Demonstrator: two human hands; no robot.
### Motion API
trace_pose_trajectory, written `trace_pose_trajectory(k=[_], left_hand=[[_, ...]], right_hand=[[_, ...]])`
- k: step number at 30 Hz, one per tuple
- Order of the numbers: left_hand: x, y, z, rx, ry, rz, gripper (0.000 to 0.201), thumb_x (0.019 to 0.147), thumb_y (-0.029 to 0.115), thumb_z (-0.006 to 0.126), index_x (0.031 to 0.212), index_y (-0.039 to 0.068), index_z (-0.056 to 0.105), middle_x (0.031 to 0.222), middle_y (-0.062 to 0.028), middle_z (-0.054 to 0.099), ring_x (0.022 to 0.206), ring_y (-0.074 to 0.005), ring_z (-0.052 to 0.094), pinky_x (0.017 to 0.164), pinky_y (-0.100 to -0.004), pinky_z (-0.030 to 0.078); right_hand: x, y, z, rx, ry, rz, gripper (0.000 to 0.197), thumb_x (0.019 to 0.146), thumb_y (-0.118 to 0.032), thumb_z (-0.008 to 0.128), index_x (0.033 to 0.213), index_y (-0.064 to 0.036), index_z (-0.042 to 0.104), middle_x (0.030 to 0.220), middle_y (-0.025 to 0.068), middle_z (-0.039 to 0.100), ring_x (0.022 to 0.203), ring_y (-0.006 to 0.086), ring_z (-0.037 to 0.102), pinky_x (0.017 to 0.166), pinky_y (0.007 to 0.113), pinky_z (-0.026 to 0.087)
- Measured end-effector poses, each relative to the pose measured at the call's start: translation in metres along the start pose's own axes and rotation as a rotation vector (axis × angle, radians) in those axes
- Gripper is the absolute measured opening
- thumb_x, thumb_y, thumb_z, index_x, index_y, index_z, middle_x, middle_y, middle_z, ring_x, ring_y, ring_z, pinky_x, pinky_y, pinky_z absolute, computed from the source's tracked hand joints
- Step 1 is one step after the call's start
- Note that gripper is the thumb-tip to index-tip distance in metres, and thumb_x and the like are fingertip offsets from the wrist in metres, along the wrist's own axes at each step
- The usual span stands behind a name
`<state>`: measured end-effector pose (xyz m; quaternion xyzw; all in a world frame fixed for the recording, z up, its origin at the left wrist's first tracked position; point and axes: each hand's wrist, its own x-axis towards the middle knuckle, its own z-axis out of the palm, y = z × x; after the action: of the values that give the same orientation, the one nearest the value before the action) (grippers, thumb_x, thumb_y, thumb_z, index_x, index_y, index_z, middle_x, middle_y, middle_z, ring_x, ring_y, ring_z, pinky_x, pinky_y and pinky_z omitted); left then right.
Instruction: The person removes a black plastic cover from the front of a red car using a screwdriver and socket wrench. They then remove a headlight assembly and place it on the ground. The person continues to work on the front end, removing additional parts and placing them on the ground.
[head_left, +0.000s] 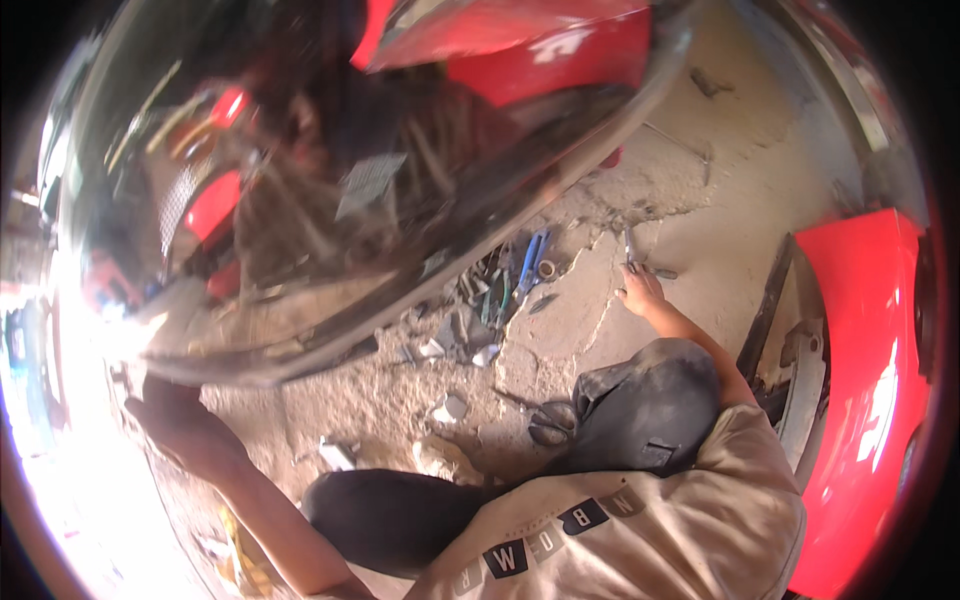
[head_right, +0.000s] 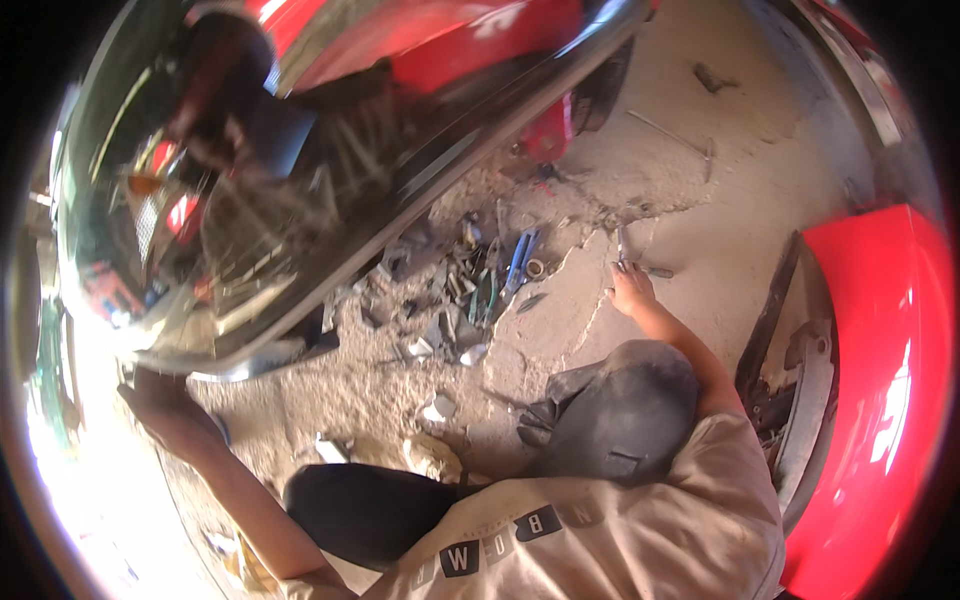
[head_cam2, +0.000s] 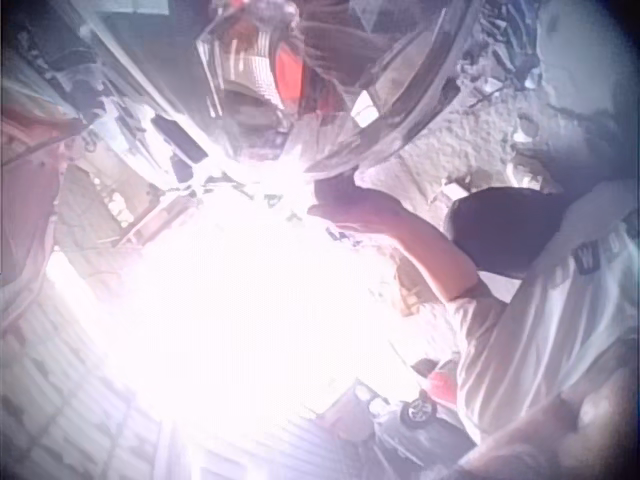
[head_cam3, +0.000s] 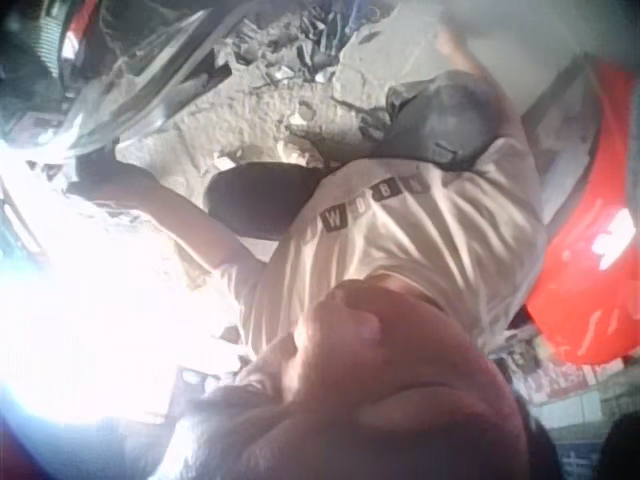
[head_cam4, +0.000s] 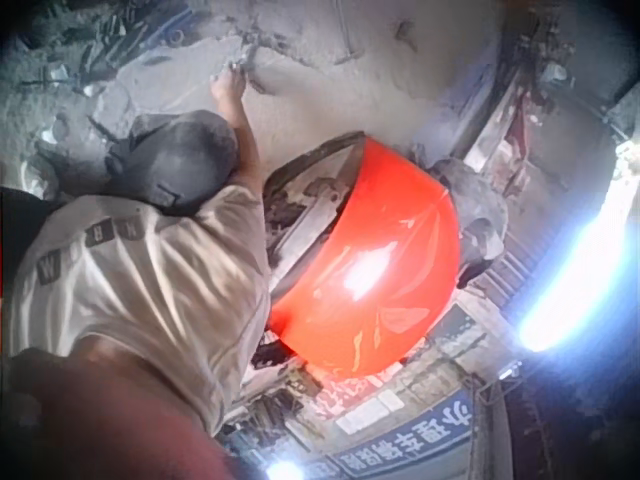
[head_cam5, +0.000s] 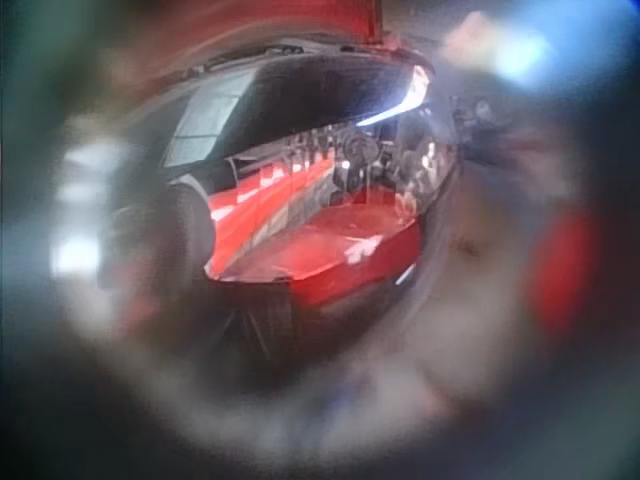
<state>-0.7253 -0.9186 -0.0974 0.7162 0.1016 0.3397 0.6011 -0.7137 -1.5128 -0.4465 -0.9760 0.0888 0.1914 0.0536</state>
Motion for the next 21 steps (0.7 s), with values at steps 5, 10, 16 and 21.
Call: trace_pose_trajectory(k=[5,10,16,21], left_hand=[[0.003,-0.056,-0.105,0.377,0.000,-0.144,0.061,0.103,0.051,0.038,0.124,-0.002,0.060,0.111,-0.0130,0.067,0.090,-0.0234,0.066,0.074,-0.0336,0.050],[-0.079,-0.186,-0.198,0.811,-0.140,-0.367,0.024,0.097,0.019,0.053,0.109,0.004,0.067,0.095,-0.0125,0.072,0.080,-0.0248,0.070,0.068,-0.0380,0.054],[-0.266,-0.300,-0.245,0.945,-0.080,-0.657,0.037,0.087,0.035,0.068,0.108,0.005,0.072,0.098,-0.0192,0.072,0.093,-0.0349,0.070,0.083,-0.0427,0.054],[-0.312,-0.336,-0.237,1.029,0.000,-0.815,0.037,0.085,0.033,0.068,0.111,0.006,0.068,0.101,-0.0183,0.070,0.094,-0.0335,0.067,0.083,-0.0446,0.053]], right_hand=[[-0.003,-0.056,0.010,0.040,0.002,-0.428,0.063,0.083,-0.028,0.073,0.136,-0.0040,0.049,0.139,0.0208,0.048,0.128,0.0385,0.047,0.107,0.045,0.041],[0.001,-0.079,-0.037,0.153,-0.041,-0.570,0.063,0.083,-0.021,0.074,0.136,-0.0024,0.047,0.131,0.0241,0.054,0.121,0.0418,0.053,0.100,0.046,0.045],[0.002,-0.097,-0.142,0.094,0.008,-0.598,0.053,0.083,-0.014,0.072,0.129,0.0000,0.052,0.121,0.0249,0.061,0.113,0.0435,0.058,0.095,0.046,0.047],[-0.027,-0.137,-0.207,0.052,0.025,-0.624,0.049,0.083,-0.011,0.070,0.128,-0.0011,0.053,0.120,0.0218,0.062,0.106,0.0405,0.061,0.093,0.044,0.048]])
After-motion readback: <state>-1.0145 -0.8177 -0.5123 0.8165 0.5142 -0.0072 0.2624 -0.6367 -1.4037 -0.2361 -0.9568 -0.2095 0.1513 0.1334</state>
